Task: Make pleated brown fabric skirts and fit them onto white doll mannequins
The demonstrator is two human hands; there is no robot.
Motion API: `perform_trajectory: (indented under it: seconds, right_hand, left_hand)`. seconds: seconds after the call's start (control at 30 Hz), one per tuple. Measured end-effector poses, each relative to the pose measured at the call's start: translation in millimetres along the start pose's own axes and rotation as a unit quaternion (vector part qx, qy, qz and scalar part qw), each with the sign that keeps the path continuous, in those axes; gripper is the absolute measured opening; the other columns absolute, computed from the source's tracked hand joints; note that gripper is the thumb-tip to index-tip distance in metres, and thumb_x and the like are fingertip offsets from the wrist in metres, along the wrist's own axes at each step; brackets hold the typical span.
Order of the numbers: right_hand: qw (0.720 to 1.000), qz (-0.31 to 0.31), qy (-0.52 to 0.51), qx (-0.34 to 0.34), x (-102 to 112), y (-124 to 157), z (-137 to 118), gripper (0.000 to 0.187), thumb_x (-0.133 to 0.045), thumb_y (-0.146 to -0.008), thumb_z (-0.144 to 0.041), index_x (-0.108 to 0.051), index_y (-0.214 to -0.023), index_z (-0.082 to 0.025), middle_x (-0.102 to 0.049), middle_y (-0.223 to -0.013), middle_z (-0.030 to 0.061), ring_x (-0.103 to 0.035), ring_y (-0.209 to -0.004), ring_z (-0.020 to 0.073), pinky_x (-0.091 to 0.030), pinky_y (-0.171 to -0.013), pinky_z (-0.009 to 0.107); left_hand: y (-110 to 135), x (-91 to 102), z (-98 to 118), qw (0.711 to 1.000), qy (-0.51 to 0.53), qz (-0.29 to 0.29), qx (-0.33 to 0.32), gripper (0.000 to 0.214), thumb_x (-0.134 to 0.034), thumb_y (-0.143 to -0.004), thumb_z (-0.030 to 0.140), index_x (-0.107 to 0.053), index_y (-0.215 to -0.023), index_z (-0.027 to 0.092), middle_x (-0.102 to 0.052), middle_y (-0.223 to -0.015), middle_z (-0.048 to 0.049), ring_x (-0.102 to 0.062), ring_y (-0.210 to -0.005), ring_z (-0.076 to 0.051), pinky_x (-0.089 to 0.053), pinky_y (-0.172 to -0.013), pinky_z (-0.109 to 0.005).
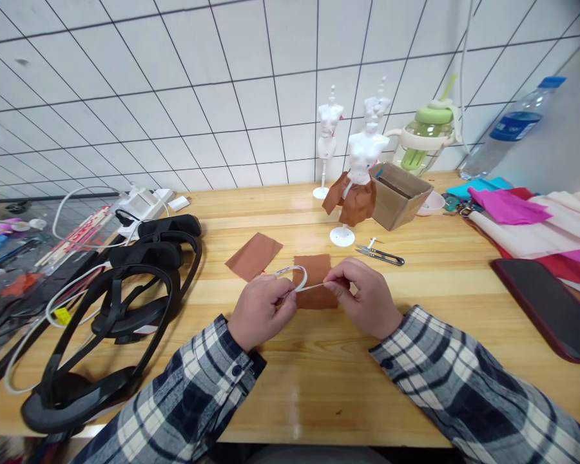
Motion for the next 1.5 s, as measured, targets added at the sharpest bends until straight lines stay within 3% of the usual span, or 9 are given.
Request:
perform_trajectory:
  seconds: [0.17, 0.33, 0.5, 0.67, 0.77, 0.83, 0.93, 1.07, 1.5]
  right_hand:
    - [1.000, 0.005, 0.004, 0.023, -1.0, 2.6, -9.6, 0.011, -0.054, -0.089, -0.023, -0.058, -0.079, -0.021, -0.060, -0.075, 0.0022, -0.054, -0.069, 0.0157, -0.042, -0.062, 0.029]
    - [0.992, 0.104, -0.033, -0.063, 20.3, -1.9, 10.4, 0.014, -0.057, -0.087, -0.029, -0.058, -0.076, -0.021, -0.057, -0.070, 0.0015, -0.051, -0.064, 0.0150, -0.041, -0.059, 0.029]
    - [0.958, -0.071, -0.181, -0.209, 4.3, -5.8, 31.4, 0.016, -0.059, -0.081, -0.035, -0.060, -0.077, -0.019, -0.053, -0.065, -0.0024, -0.047, -0.054, 0.0113, -0.039, -0.049, 0.025]
    - [0.918, -0.200, -0.196, -0.281, -13.9, 2.0, 31.6, 0.022, -0.061, -0.078, -0.040, -0.063, -0.072, -0.019, -0.053, -0.058, -0.0041, -0.043, -0.049, 0.0092, -0.034, -0.046, 0.023]
    - [0.922, -0.209, -0.161, -0.285, -16.6, 4.6, 33.7, 0.019, -0.063, -0.074, -0.036, -0.066, -0.070, -0.019, -0.060, -0.063, -0.0016, -0.049, -0.059, 0.0118, -0.037, -0.054, 0.025]
    - [0.921, -0.207, -0.160, -0.287, -17.4, 5.5, 34.9, 0.020, -0.062, -0.075, -0.037, -0.067, -0.069, -0.018, -0.061, -0.065, -0.0008, -0.051, -0.062, 0.0130, -0.039, -0.058, 0.026]
    - [0.922, -0.206, -0.149, -0.291, -17.8, 6.2, 35.1, 0.023, -0.061, -0.074, -0.039, -0.068, -0.069, -0.018, -0.060, -0.064, -0.0009, -0.050, -0.062, 0.0135, -0.038, -0.058, 0.027]
    - [0.929, -0.208, -0.105, -0.289, -18.3, 5.7, 32.7, 0.023, -0.060, -0.075, -0.039, -0.069, -0.070, -0.018, -0.058, -0.061, -0.0018, -0.048, -0.059, 0.0127, -0.035, -0.056, 0.026]
    - [0.945, -0.209, 0.051, -0.246, -24.5, 5.7, 24.4, 0.017, -0.055, -0.082, -0.031, -0.069, -0.075, -0.023, -0.064, -0.068, -0.0019, -0.051, -0.064, 0.0136, -0.033, -0.059, 0.026]
  left_hand:
    - [0.6, 7.8, -9.4, 0.994, 0.049, 0.058, 0.078, 0.030, -0.042, -0.091, 0.028, -0.052, -0.065, 0.018, -0.048, -0.057, 0.0023, -0.047, -0.056, -0.012, -0.035, -0.055, -0.024]
    - [5.0, 38.1, -52.9, 0.952, -0.021, 0.247, 0.179, 0.028, -0.040, -0.093, 0.027, -0.058, -0.073, 0.018, -0.056, -0.064, 0.0005, -0.052, -0.063, -0.015, -0.040, -0.061, -0.026]
    - [-3.9, 15.4, -72.8, 0.968, -0.227, 0.032, 0.101, 0.025, -0.051, -0.090, 0.037, -0.066, -0.098, 0.018, -0.064, -0.089, -0.0098, -0.058, -0.089, -0.026, -0.043, -0.082, -0.038]
    - [1.5, 14.0, -61.8, 0.934, -0.321, 0.018, 0.155, 0.029, -0.059, -0.085, 0.039, -0.059, -0.097, 0.012, -0.062, -0.093, -0.0166, -0.057, -0.092, -0.034, -0.044, -0.079, -0.044]
    - [-1.0, 18.0, -49.7, 0.966, -0.236, 0.030, 0.102, 0.023, -0.054, -0.089, 0.035, -0.058, -0.099, 0.014, -0.064, -0.094, -0.0136, -0.058, -0.094, -0.031, -0.045, -0.082, -0.043]
    - [-4.3, 10.2, -40.0, 0.992, -0.123, -0.008, 0.018, 0.024, -0.052, -0.091, 0.030, -0.057, -0.111, 0.016, -0.065, -0.103, -0.0108, -0.058, -0.100, -0.026, -0.046, -0.087, -0.039]
    - [-6.8, -10.4, -28.4, 0.995, -0.030, -0.085, -0.047, 0.033, -0.055, -0.090, 0.026, -0.055, -0.122, 0.019, -0.065, -0.111, -0.0091, -0.058, -0.104, -0.023, -0.046, -0.090, -0.038]
    - [-7.5, -26.6, -22.9, 0.993, -0.025, -0.114, -0.036, 0.023, -0.051, -0.093, 0.024, -0.062, -0.112, 0.021, -0.064, -0.106, -0.0081, -0.058, -0.099, -0.022, -0.046, -0.088, -0.038]
    - [-5.2, -32.9, -36.3, 0.994, 0.027, -0.105, 0.019, 0.029, -0.041, -0.096, 0.020, -0.066, -0.109, 0.024, -0.061, -0.107, -0.0069, -0.056, -0.101, -0.020, -0.046, -0.085, -0.035]
Point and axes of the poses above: each hand's wrist, its own y-axis away from the middle knuckle, its own x-axis out of the back of the hand, z = x × y, the point moved 4 cm from there along -y, towards the middle knuckle
